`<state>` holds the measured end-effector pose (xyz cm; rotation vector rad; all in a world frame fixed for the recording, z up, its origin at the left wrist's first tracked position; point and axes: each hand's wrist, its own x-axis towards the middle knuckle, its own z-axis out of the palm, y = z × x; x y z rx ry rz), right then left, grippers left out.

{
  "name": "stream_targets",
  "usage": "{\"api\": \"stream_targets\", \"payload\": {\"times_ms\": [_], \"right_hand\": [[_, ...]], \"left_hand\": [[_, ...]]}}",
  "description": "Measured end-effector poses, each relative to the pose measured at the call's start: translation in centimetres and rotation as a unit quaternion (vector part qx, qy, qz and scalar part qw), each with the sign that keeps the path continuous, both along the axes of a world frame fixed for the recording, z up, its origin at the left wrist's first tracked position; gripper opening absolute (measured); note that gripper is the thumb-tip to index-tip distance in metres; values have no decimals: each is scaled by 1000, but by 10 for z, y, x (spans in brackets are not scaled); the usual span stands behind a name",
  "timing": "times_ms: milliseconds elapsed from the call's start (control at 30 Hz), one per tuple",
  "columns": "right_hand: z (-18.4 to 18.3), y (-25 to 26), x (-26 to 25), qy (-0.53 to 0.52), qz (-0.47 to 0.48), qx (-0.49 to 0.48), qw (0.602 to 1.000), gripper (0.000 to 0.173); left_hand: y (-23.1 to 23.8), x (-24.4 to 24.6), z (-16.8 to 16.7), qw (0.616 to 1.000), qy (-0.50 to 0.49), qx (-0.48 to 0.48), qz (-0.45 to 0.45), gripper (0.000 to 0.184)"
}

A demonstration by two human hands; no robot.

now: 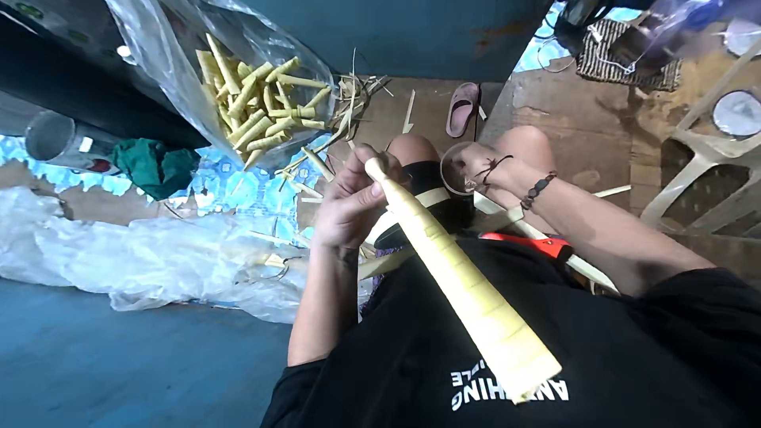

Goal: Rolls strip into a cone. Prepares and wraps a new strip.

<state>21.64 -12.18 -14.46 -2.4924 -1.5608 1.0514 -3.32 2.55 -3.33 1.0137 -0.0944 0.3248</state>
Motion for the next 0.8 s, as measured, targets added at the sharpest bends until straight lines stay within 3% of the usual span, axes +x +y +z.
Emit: {"api": "stream_targets", "payload": {"times_ms": [200, 400, 467, 600, 800], "right_hand": [[1, 0, -9, -40, -3, -38, 998, 19], [-14, 14, -25, -66, 35, -149, 986, 22], [-20, 15, -18, -53, 38, -119, 991, 19], [-33, -2, 7, 33, -25, 69, 997, 11], [23, -28, 10, 157, -135, 133, 969, 19]], "left_hand": [[-19, 18, -1, 997, -27, -9, -75, 18], [-23, 3, 7, 998, 4, -9, -55, 18], [-22, -3, 7, 999, 9, -3, -48, 18], [-23, -2, 6, 998, 8, -9, -55, 16], [-31, 14, 3, 996, 12, 12, -84, 15]]}}
